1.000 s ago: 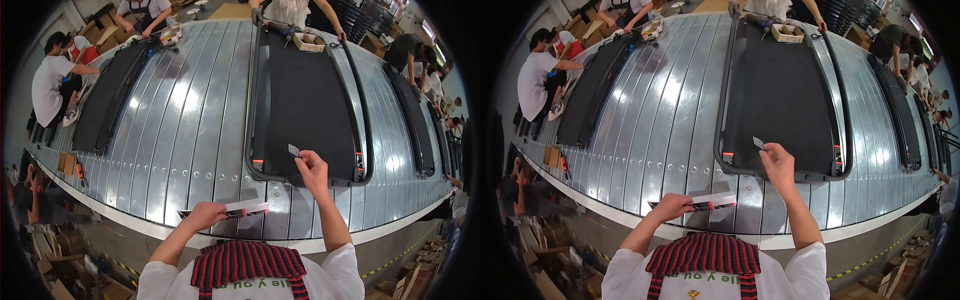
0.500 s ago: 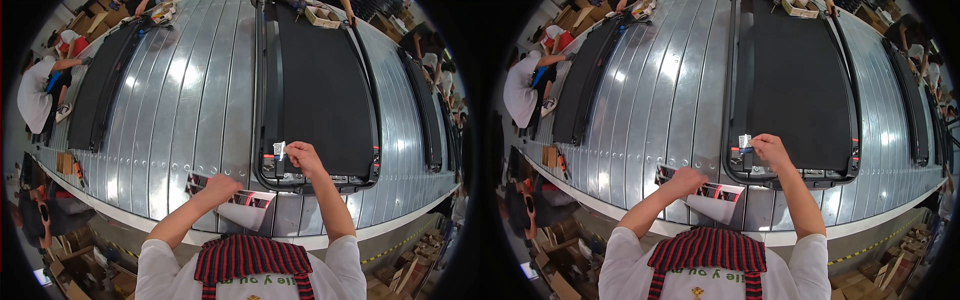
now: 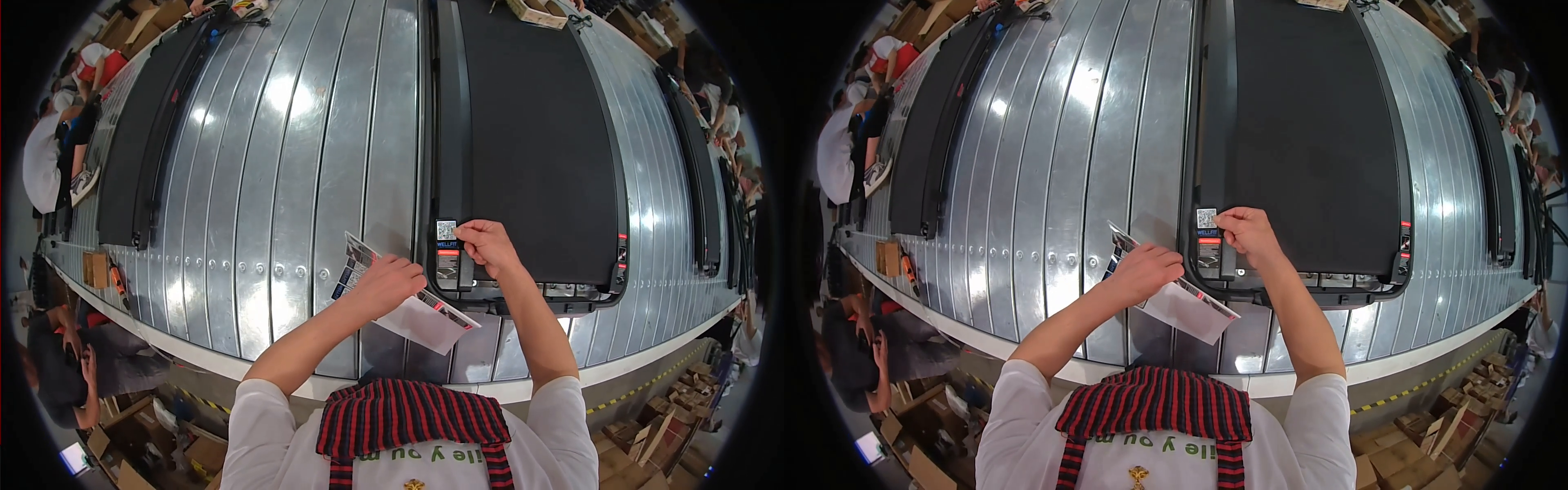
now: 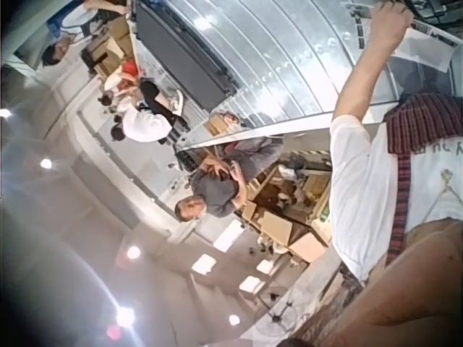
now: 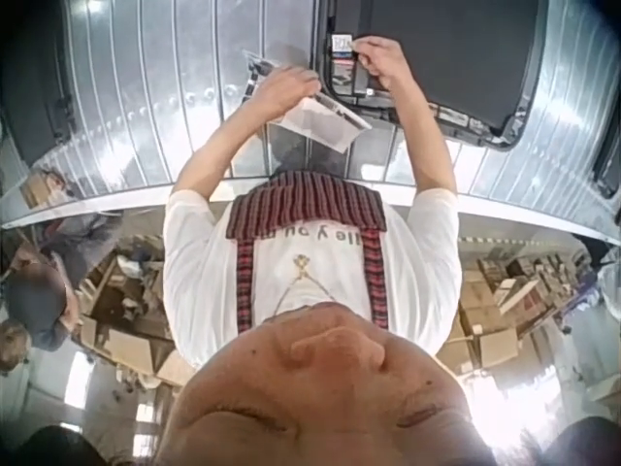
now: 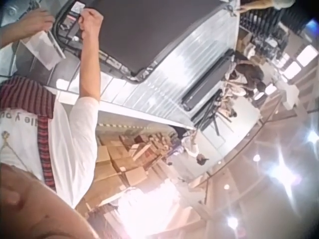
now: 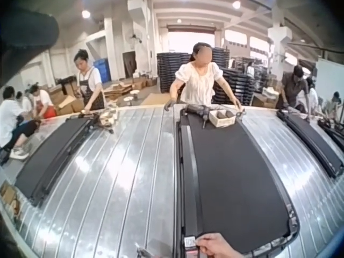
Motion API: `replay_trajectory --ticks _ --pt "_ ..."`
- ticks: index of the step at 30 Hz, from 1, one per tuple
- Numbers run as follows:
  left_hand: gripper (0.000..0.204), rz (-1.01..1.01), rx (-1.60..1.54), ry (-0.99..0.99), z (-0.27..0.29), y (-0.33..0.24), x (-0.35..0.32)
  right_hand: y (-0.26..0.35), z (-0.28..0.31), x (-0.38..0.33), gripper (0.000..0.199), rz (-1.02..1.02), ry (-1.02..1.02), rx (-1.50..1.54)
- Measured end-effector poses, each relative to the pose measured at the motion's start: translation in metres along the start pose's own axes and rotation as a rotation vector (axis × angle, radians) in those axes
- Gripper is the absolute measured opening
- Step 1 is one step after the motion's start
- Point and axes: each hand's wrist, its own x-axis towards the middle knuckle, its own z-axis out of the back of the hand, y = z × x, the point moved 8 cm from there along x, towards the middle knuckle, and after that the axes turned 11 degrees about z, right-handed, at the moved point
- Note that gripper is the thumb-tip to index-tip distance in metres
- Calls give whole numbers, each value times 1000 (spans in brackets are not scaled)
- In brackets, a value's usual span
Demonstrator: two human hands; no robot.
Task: Applying warning labels and QR code stickers to treadmills on an assembly line.
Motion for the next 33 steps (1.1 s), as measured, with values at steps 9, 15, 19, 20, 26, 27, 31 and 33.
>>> replay_trajectory --ticks 9,15,19,20,26,27,31,33 --pt "2 -7 -26 1 -4 5 1 -2 3 2 11 22 -98 -56" --pt "3 -13 -33 -15 0 6 1 -1 2 1 10 22 -131 -74" --pt "11 56 -27 203 -12 11 2 -1 3 1 10 45 -139 -68" --pt "11 63 -22 214 -12 12 2 -1 3 0 10 44 -140 -68" --pt "11 69 -9 198 -11 12 4 1 1 0 10 57 -154 -65" --pt "11 68 -8 199 -12 12 4 1 1 -1 10 59 -159 -64" --pt "11 65 -10 186 -9 11 6 4 0 -4 10 61 -182 -80" --pt "11 64 -9 189 -8 11 7 5 0 -5 10 63 -192 -87"
